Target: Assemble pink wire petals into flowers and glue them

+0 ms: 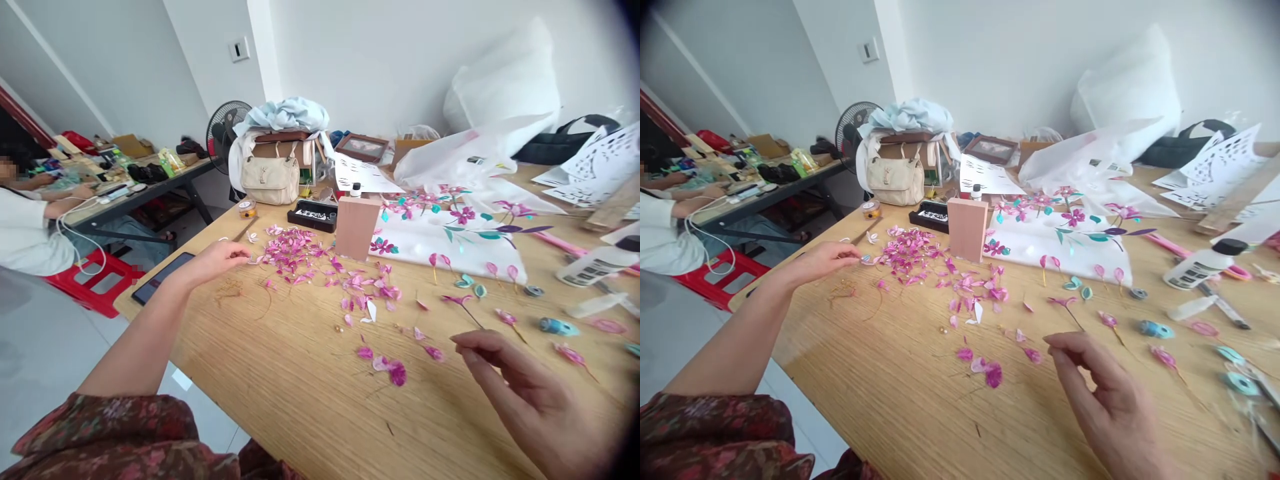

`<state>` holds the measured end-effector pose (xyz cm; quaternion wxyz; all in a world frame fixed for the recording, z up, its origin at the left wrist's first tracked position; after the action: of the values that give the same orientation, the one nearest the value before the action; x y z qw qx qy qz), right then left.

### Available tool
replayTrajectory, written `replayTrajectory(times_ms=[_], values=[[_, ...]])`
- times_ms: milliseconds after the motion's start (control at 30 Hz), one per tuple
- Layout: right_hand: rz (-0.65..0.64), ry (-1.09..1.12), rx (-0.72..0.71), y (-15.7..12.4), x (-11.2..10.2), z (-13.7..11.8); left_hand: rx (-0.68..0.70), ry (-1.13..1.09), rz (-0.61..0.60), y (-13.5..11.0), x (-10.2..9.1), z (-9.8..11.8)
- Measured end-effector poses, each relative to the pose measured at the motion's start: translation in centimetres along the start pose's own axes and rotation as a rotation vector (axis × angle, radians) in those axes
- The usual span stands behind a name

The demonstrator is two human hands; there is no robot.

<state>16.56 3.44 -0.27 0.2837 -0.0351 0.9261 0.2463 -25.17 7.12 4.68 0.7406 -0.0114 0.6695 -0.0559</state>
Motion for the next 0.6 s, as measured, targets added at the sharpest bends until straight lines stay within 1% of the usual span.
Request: replayTrajectory(times_ms=[133, 233, 300, 333, 367, 400, 500, 567, 600], values=[[-0.171, -0.02, -0.09, 0.0, 1.7, -1.5, 0.041, -0.174, -0.002, -0.8, -0.5, 2.8], [-0.26, -0.04, -0.246, -0.5, 3.0, -2.9, 0.087, -0.267, -0.039, -1.2, -0.7, 5.1], [-0.331, -0.051, -0.323, -0.9, 4.1, -3.8, 0.119, -0.257, -0.023, -1.2, -1.0, 5.8], [-0.367, -0.052, -0.338, -1.0, 4.6, -4.1, 0.113, -0.25, 0.0, -1.1, -1.1, 5.6], [-0.398, -0.053, -0.339, -1.2, 5.0, -4.4, 0.087, -0.25, 0.031, -0.9, -1.3, 4.9], [-0.421, -0.053, -0.338, -1.3, 5.3, -4.6, 0.04, -0.26, 0.065, -0.7, -1.5, 3.8], [-0.435, -0.054, -0.335, -1.5, 5.6, -4.6, -0.183, -0.297, 0.174, -0.6, -1.8, -1.4], [-0.406, -0.051, -0.334, -1.9, 5.3, -3.8, -0.272, -0.216, 0.171, -0.8, -1.7, -4.8], [-0.372, -0.046, -0.327, -2.1, 5.1, -3.1, -0.31, -0.144, 0.112, -1.1, -1.4, -6.3]])
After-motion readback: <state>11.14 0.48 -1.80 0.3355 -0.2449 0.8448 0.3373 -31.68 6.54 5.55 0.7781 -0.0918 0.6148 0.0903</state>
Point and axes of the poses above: each hand's wrist, its own y-axis towards the middle knuckle, its own x-axis out of the palm, z = x × y, the point moved 7 cm from there along y, towards the middle knuckle, and after that the axes turned 10 degrees about y, right-handed, at the moved point
